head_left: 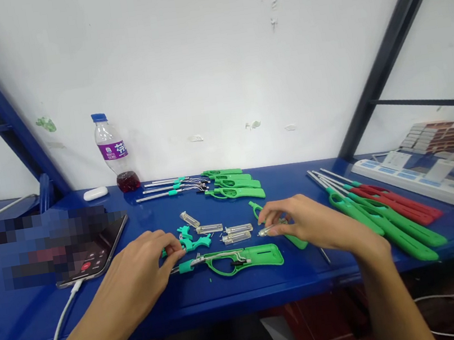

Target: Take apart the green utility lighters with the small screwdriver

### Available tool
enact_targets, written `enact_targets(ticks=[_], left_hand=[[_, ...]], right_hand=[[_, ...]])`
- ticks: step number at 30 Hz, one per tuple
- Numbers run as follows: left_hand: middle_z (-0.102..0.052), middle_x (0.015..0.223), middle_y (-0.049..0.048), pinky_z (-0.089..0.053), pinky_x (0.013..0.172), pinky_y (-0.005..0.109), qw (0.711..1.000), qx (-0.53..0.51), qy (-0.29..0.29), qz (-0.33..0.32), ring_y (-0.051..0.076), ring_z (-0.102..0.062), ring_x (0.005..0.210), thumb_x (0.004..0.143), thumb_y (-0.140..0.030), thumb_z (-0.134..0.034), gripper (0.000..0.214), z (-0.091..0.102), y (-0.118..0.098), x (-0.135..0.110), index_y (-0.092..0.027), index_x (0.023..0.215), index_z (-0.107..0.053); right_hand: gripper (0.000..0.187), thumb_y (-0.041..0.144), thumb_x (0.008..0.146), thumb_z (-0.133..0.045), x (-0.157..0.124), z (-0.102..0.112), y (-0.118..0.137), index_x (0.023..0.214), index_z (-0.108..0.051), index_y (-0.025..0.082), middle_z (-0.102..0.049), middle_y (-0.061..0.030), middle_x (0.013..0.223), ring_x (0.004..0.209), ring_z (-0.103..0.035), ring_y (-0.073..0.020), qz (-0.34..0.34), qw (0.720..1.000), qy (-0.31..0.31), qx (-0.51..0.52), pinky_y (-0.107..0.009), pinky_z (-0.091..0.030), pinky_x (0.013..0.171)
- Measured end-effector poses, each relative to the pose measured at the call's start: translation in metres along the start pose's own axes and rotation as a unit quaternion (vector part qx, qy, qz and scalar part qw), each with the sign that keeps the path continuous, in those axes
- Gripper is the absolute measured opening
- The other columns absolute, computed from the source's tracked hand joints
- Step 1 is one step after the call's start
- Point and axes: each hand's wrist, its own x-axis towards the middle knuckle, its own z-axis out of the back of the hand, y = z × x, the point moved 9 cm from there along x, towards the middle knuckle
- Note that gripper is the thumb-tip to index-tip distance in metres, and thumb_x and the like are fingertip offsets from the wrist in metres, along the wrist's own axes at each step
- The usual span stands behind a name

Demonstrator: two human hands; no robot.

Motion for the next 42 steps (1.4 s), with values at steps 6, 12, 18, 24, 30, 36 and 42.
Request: enact_targets(ticks=[6, 12, 18, 24, 30, 36, 42], left_hand=[[-0.076, 0.104, 0.0080, -0.052, 0.078, 0.039, 1.000, 0.006, 0.009, -0.021, 0.031, -0.071, 0.099, 0.101, -0.041, -0.045, 0.036, -0.007, -0.008, 0.002, -0.025, 0.101, -0.077], [-0.076, 0.105, 0.0060, -0.054, 0.084, 0.039, 0.997, -0.018, 0.006, -0.077, 0.030, -0.069, 0.101, 0.103, -0.052, -0.050, 0.035, -0.005, -0.028, -0.008, -0.030, 0.106, -0.078], [-0.076, 0.102, 0.0037, -0.055, 0.083, 0.039, 0.995, 0.003, 0.035, -0.090, 0.029, -0.070, 0.096, 0.096, -0.038, -0.059, 0.021, -0.016, -0.030, -0.008, -0.031, 0.100, -0.078], [-0.076, 0.100, 0.0039, -0.054, 0.080, 0.039, 0.995, 0.010, 0.050, -0.083, 0.029, -0.070, 0.095, 0.097, -0.035, -0.055, 0.021, -0.018, -0.031, -0.007, -0.028, 0.094, -0.074], [-0.078, 0.104, 0.0043, -0.053, 0.078, 0.040, 0.994, 0.026, 0.023, -0.102, 0.030, -0.072, 0.092, 0.103, -0.035, -0.048, 0.027, -0.013, -0.037, -0.012, -0.028, 0.104, -0.074], [-0.076, 0.110, 0.0038, -0.051, 0.082, 0.039, 0.988, 0.047, 0.006, -0.147, 0.028, -0.070, 0.096, 0.109, -0.030, -0.040, 0.032, -0.009, -0.051, -0.016, -0.031, 0.118, -0.071], [-0.070, 0.105, 0.0056, -0.048, 0.080, 0.044, 0.983, 0.070, -0.026, -0.167, 0.028, -0.063, 0.089, 0.110, -0.028, -0.037, 0.031, -0.004, -0.060, -0.013, -0.027, 0.114, -0.068]], right_hand=[[0.012, 0.031, 0.099, -0.066, 0.004, -0.006, 0.002, 0.099, -0.075, 0.023, -0.080, -0.0041, 0.099, 0.093, -0.072, -0.0219, -0.007, 1.000, 0.007, -0.022, -0.033, -0.051, 0.082], [0.016, 0.040, 0.097, -0.070, -0.006, -0.006, 0.015, 0.102, -0.078, 0.026, -0.079, -0.0025, 0.098, 0.094, -0.071, -0.0229, -0.012, 1.000, 0.017, -0.022, -0.031, -0.050, 0.080], [0.032, 0.040, 0.081, -0.088, -0.005, -0.030, 0.019, 0.110, -0.076, 0.030, -0.073, -0.0028, 0.100, 0.096, -0.066, -0.0258, -0.036, 0.995, 0.062, -0.065, -0.031, -0.045, 0.074], [0.025, 0.036, 0.082, -0.088, -0.002, -0.035, 0.016, 0.101, -0.074, 0.028, -0.069, -0.0001, 0.095, 0.089, -0.064, -0.0223, -0.053, 0.994, 0.066, -0.063, -0.030, -0.040, 0.072], [0.023, 0.033, 0.081, -0.088, -0.003, -0.035, 0.016, 0.098, -0.073, 0.027, -0.069, 0.0009, 0.091, 0.086, -0.063, -0.0216, -0.059, 0.994, 0.072, -0.057, -0.029, -0.038, 0.071], [0.024, 0.033, 0.082, -0.087, -0.002, -0.038, 0.015, 0.101, -0.073, 0.026, -0.068, 0.0016, 0.087, 0.083, -0.062, -0.0198, -0.071, 0.993, 0.081, -0.053, -0.029, -0.038, 0.071], [0.030, 0.038, 0.079, -0.088, 0.000, -0.040, 0.007, 0.102, -0.073, 0.026, -0.068, 0.0028, 0.086, 0.079, -0.062, -0.0180, -0.085, 0.991, 0.096, -0.043, -0.028, -0.038, 0.070]])
